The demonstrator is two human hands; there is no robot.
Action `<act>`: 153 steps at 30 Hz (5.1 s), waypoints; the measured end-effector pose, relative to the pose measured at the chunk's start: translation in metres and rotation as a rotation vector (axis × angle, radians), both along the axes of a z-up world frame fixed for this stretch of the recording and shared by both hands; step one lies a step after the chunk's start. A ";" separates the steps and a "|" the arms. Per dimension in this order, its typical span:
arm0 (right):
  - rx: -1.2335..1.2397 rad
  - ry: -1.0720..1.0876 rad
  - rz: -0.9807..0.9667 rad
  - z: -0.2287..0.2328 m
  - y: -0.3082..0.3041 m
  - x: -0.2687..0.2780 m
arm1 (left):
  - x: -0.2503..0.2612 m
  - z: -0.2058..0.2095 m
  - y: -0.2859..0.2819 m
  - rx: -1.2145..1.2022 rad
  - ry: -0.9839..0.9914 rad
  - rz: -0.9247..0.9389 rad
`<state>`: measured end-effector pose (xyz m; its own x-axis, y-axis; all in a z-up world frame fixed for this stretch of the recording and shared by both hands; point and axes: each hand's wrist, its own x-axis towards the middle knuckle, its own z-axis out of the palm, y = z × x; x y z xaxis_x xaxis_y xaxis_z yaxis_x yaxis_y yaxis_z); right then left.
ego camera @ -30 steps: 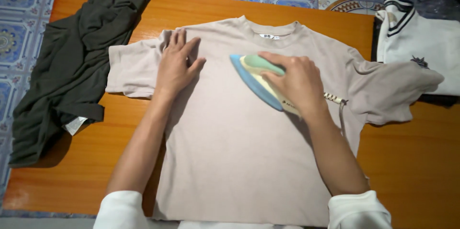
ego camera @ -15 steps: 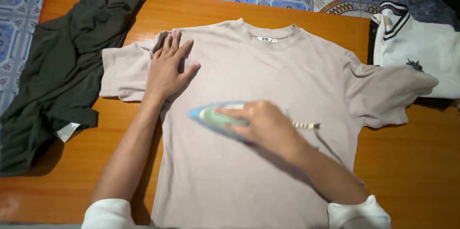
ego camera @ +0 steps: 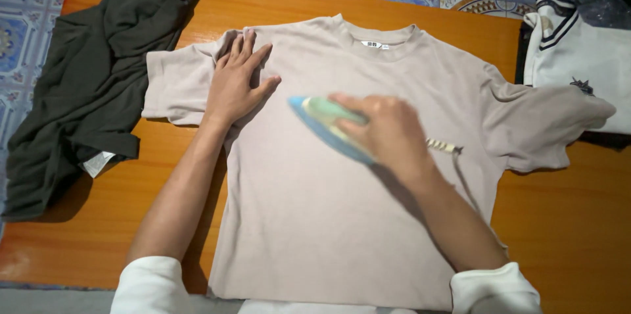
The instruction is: Folding and ironing t-shirts on a wooden table.
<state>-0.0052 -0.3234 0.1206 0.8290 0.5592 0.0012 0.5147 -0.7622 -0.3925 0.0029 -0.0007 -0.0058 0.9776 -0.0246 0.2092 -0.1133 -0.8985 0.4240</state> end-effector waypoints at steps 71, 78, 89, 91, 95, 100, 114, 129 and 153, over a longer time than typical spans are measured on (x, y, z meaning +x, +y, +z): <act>0.135 0.103 0.039 0.022 0.009 -0.015 | -0.002 -0.001 -0.001 -0.101 -0.134 0.049; 0.139 -0.029 0.157 0.016 0.037 -0.034 | -0.005 0.002 0.003 0.094 -0.091 0.170; 0.169 -0.128 -0.074 0.013 0.066 0.039 | -0.004 -0.003 0.012 0.022 -0.049 0.116; 0.218 -0.064 0.001 0.016 0.063 0.038 | -0.002 -0.003 0.011 0.016 -0.079 0.124; 0.204 0.078 0.086 0.018 0.060 0.010 | -0.001 -0.005 0.012 0.020 -0.103 0.139; 0.122 0.023 0.069 0.018 0.066 0.000 | 0.000 -0.008 0.014 0.029 -0.134 0.129; 0.162 0.024 -0.046 0.019 0.071 0.027 | 0.001 -0.011 0.014 0.079 -0.168 0.124; 0.108 0.017 -0.004 0.021 0.056 0.016 | -0.002 -0.003 0.012 0.036 -0.107 0.115; 0.097 0.039 0.157 0.018 0.046 -0.020 | 0.000 -0.006 0.013 0.028 -0.120 0.131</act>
